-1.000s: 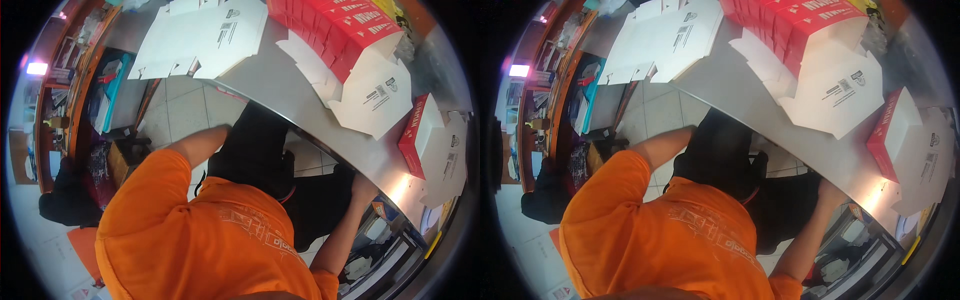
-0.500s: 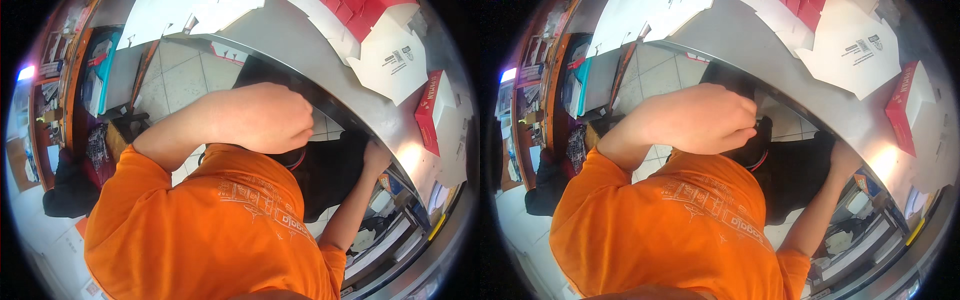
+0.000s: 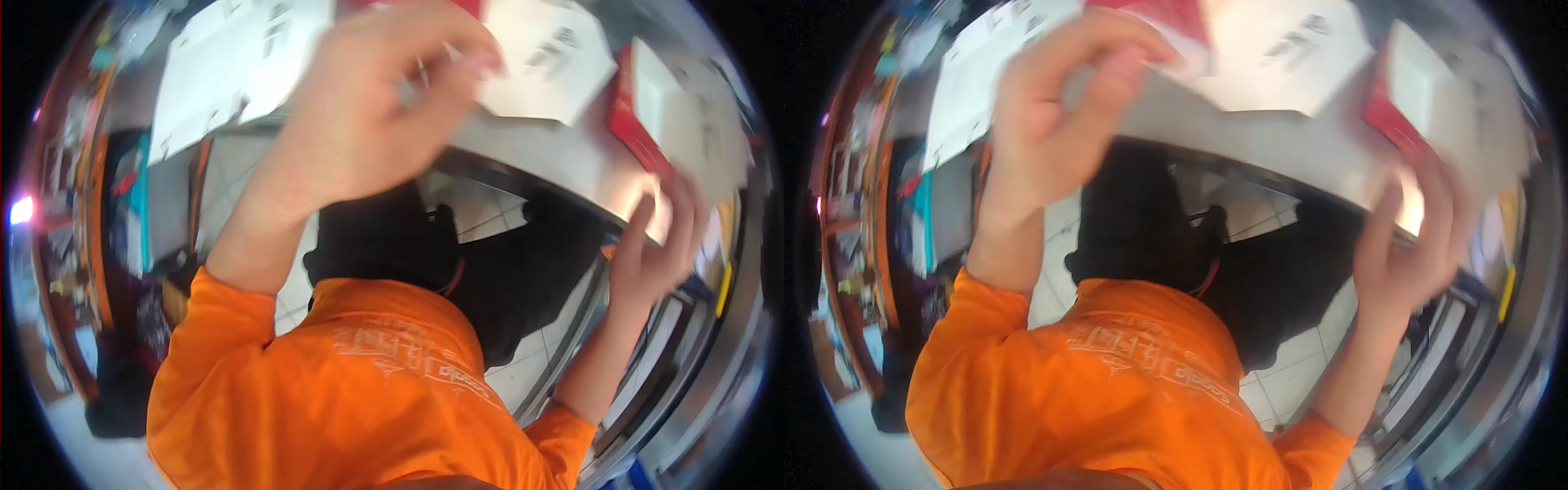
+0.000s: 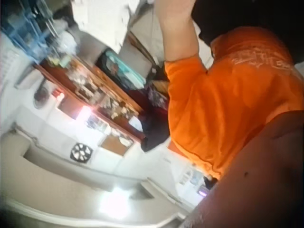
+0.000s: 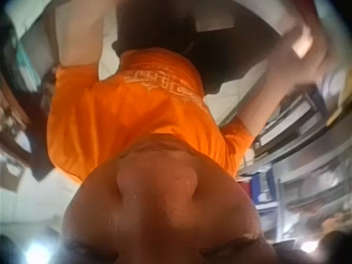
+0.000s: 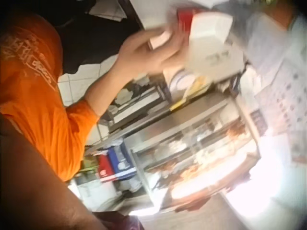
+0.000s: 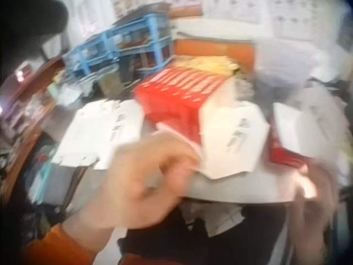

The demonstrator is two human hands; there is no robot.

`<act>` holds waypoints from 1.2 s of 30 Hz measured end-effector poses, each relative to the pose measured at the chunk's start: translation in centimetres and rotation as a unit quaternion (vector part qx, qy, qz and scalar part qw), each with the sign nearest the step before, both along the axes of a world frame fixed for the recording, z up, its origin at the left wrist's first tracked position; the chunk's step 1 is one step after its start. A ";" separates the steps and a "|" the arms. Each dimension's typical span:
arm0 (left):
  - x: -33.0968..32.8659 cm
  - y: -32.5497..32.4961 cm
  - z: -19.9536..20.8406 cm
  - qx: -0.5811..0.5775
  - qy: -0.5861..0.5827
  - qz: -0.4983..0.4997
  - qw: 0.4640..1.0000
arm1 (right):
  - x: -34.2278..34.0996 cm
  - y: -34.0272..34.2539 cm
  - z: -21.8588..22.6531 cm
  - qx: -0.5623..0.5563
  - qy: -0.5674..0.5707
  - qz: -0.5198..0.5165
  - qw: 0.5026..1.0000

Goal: The person folds cardboard food boxes into shape by hand and stacks them on a kitchen counter.

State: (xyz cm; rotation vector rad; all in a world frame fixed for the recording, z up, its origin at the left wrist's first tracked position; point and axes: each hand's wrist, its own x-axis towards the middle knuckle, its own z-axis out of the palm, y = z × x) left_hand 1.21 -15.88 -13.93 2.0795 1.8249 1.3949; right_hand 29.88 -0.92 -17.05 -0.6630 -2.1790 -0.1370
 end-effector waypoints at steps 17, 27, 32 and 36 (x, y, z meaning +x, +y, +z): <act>-2.8 9.5 -4.8 0.213 0.202 0.175 0.940 | 3.4 3.1 2.3 -0.341 -0.142 -0.093 0.925; -4.4 11.6 -5.1 0.142 0.256 0.165 0.942 | -6.7 1.6 1.4 -0.528 0.177 0.219 0.801; -4.1 11.8 -5.0 0.146 0.263 0.161 0.940 | -12.8 3.5 -2.6 -0.521 0.200 0.232 0.797; -3.4 11.6 -4.7 0.135 0.263 0.152 0.943 | -14.9 4.0 -2.8 -0.476 0.179 0.165 0.845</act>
